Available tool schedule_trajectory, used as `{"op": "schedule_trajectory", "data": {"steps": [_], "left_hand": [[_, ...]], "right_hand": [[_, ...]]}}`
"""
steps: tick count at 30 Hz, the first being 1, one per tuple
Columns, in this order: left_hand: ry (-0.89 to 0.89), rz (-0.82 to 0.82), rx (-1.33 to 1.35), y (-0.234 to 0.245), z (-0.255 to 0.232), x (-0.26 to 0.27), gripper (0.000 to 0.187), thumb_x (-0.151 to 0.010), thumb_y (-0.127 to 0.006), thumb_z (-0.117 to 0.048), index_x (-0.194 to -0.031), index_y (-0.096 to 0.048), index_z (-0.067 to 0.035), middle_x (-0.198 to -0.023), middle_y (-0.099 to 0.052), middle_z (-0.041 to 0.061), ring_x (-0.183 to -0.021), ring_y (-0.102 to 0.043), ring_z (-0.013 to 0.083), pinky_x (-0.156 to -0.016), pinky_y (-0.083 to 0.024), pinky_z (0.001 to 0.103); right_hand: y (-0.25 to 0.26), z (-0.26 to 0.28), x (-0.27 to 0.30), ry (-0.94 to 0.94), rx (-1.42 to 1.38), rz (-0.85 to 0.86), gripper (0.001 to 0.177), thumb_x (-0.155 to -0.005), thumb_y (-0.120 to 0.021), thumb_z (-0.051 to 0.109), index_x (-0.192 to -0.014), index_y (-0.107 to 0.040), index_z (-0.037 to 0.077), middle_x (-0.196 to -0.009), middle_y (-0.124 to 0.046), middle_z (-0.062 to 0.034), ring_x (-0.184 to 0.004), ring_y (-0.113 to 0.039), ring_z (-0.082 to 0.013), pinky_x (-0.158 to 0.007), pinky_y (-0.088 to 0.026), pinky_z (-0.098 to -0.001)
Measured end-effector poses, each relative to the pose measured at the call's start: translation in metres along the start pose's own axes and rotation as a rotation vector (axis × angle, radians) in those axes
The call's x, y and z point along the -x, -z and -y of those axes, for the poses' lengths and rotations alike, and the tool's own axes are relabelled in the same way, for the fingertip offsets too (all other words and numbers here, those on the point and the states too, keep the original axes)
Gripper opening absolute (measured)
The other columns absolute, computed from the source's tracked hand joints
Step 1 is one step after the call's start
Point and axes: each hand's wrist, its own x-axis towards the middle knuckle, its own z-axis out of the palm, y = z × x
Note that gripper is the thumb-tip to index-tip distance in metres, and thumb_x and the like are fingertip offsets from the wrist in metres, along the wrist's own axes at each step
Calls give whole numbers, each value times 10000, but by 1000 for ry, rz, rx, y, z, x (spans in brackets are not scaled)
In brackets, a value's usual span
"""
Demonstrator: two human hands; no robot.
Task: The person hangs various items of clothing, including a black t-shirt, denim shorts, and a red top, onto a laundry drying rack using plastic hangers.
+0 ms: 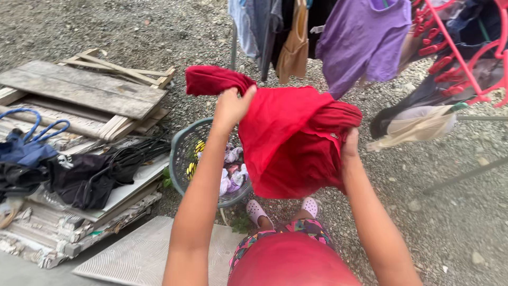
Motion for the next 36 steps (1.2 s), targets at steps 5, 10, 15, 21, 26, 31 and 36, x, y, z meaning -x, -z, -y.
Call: {"op": "schedule_trajectory", "data": {"steps": [5, 10, 15, 21, 26, 31, 36], "left_hand": [[115, 479, 282, -67, -70, 125, 519, -910, -676, -536, -1021, -677, -29, -982, -744, 194, -924, -731, 298, -858, -552, 385], [-296, 67, 294, -125, -77, 138, 546, -773, -813, -301, -1148, -619, 45, -1045, -693, 242, -971, -673, 377, -846, -517, 434], [155, 261, 1077, -166, -17, 64, 356, -908, -589, -6, -1251, -685, -12, -1138, -750, 129, -1015, -728, 208, -908, -577, 345], [366, 583, 1248, -174, -51, 27, 282, -971, -592, -21, -1246, -655, -16, -1084, -747, 91, -946, -719, 183, -840, -592, 335], [161, 706, 660, -164, -108, 28, 398, -871, -775, -118, -1238, -636, -52, -994, -720, 116, -878, -725, 222, -776, -584, 365], [-283, 582, -149, -161, -152, 43, 748, -673, -1001, -380, -1289, -629, -177, -1249, -528, 221, -1023, -614, 351, -874, -503, 420], [-361, 265, -81, -206, -128, 34, 457, -737, -789, -75, -1174, -658, -107, -1288, -496, 254, -997, -627, 387, -867, -528, 451]], "right_hand": [[-40, 47, -8, -28, -142, -161, 447, -1054, -433, 315, -1340, -600, 14, -1344, -665, -110, -1233, -640, -245, -1131, -487, -421], [-86, 102, 5, -42, -113, -412, 283, -933, -616, 106, -1215, -646, 112, -1183, -708, -12, -1115, -676, -167, -1016, -543, -373], [-40, 192, 20, -239, 743, -151, 473, -819, -815, 164, -1242, -656, 22, -1141, -733, -86, -1026, -688, -223, -921, -550, -381], [23, 208, 50, 135, 1716, -336, 542, -789, -800, 159, -1266, -615, -19, -1075, -697, -260, -944, -673, -416, -813, -512, -467], [117, 208, 46, -12, 1107, -620, 237, -1046, -597, 223, -1144, -662, 17, -1004, -712, -153, -924, -693, -270, -815, -527, -385], [142, 219, 39, 26, 603, -561, 236, -986, -543, 175, -1114, -672, 24, -981, -710, -19, -876, -649, -110, -782, -547, -282], [126, 258, 55, -203, 1112, -276, 289, -795, -688, 73, -1074, -629, 28, -912, -683, -63, -838, -652, -165, -719, -539, -339]]}}
